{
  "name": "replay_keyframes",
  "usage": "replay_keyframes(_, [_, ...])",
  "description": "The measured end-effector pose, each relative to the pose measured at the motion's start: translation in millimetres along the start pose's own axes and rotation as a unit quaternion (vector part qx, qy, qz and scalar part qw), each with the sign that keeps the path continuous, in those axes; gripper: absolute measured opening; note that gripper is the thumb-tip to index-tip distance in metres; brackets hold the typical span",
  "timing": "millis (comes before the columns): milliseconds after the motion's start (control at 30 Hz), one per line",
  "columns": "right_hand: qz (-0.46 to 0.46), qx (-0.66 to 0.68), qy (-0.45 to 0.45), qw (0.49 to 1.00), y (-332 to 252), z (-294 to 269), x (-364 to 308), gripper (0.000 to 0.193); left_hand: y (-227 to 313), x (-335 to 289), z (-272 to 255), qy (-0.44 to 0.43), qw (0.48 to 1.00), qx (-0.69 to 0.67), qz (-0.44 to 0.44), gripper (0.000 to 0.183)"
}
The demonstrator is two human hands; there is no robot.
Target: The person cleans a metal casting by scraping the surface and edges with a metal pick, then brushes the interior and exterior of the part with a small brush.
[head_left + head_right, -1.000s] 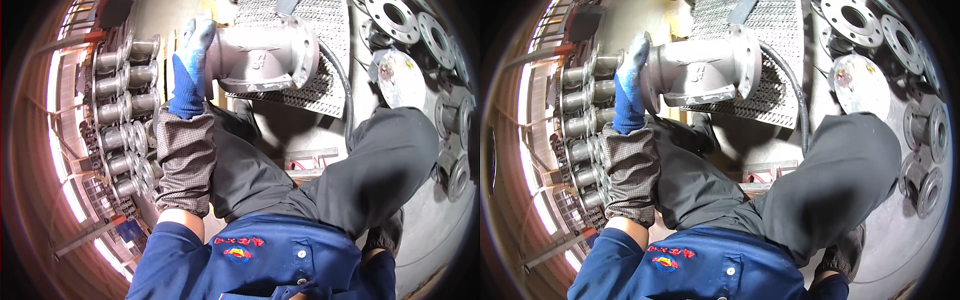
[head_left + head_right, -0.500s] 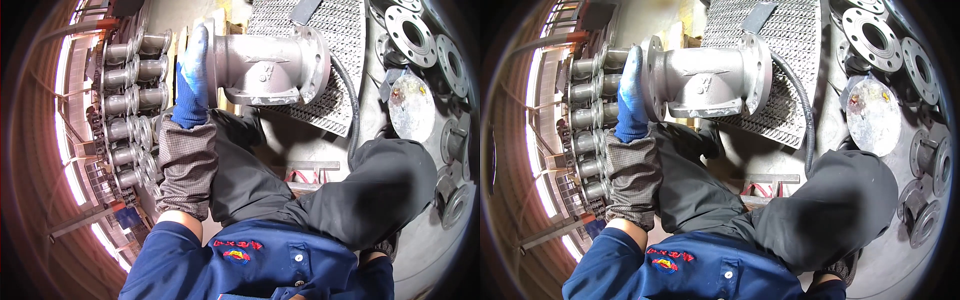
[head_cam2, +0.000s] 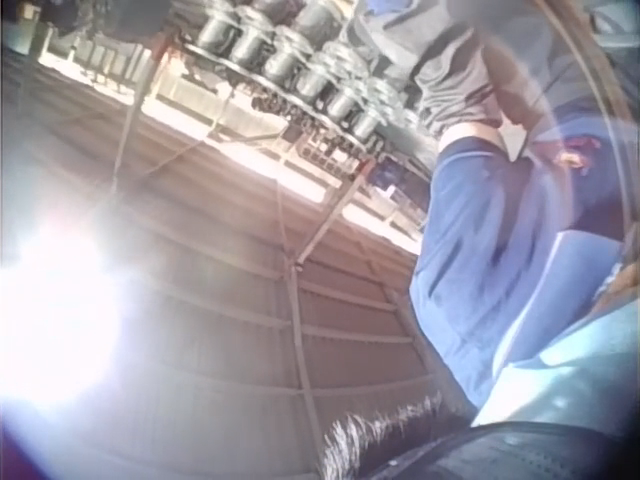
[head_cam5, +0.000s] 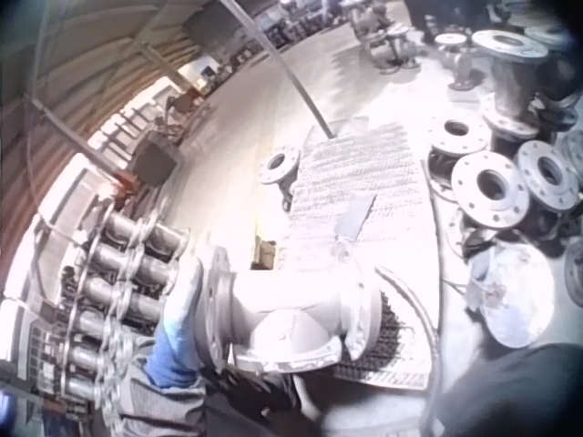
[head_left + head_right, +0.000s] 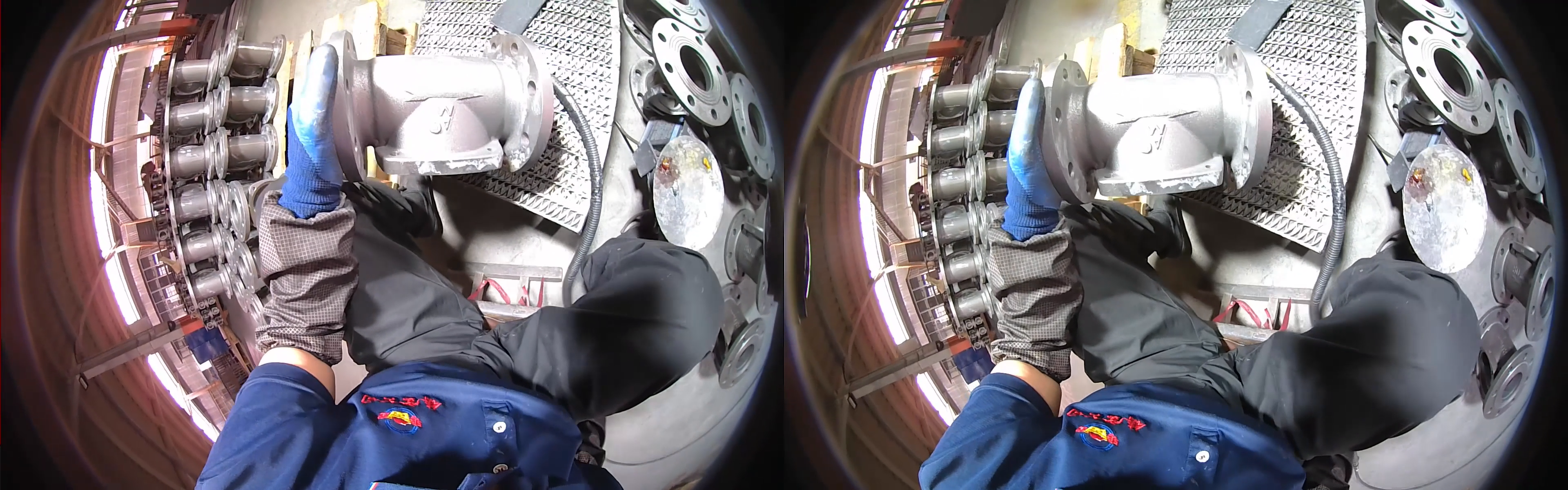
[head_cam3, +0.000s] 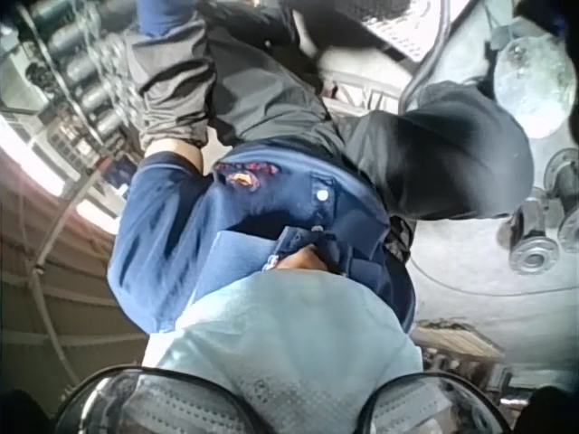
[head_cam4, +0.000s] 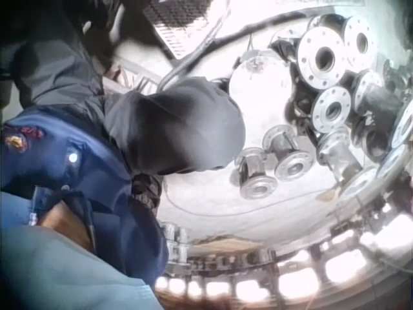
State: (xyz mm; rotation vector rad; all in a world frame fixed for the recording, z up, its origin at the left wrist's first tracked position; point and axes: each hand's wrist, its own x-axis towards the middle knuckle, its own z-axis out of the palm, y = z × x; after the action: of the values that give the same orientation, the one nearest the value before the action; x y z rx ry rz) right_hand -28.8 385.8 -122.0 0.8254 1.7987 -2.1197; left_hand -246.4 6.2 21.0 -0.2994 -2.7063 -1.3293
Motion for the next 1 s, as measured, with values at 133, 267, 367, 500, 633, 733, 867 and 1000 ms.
replay_keyframes(133, [0.002, -0.004, -0.004, 1.0, 0.6, 2.8, 3.5, 0.036, 2.5, -1.1, -7.0, -0.015, 0.999, 0.002, 0.047, 0.045])
replay_keyframes(267, [0.007, -0.012, -0.009, 1.0, -0.1, 6.0, 3.1, 0.036, -9.2, -7.2, -9.0, -0.004, 0.985, 0.154, 0.075, 0.046])
replay_keyframes(367, [0.002, -0.017, -0.02, 1.0, -3.1, 9.5, 4.7, 0.036, -7.1, -4.9, -6.7, 0.024, 0.998, 0.0, -0.052, 0.061])
replay_keyframes(500, [-0.003, -0.038, -0.045, 0.998, -15.8, 1.3, 17.3, 0.037, 12.2, 2.9, 1.2, 0.088, 0.95, -0.219, -0.206, 0.062])
replay_keyframes(633, [-0.003, -0.056, -0.067, 0.996, -23.9, 1.0, 14.2, 0.037, -0.5, -0.7, -5.0, 0.043, 0.996, -0.008, -0.08, 0.054])
replay_keyframes(733, [-0.002, -0.073, -0.083, 0.994, -29.9, 0.2, 21.6, 0.037, 3.9, 3.1, 1.6, 0.054, 0.986, -0.108, -0.113, 0.052])
replay_keyframes(867, [0.007, -0.074, -0.077, 0.994, -41.1, -10.8, 27.8, 0.037, 37.3, 8.7, 17.5, 0.109, 0.936, -0.256, -0.216, 0.052])
replay_keyframes(1000, [-0.034, -0.057, -0.039, 0.997, -30.4, 2.2, 9.7, 0.038, 53.5, 12.6, 33.9, 0.154, 0.92, -0.301, -0.196, 0.052])
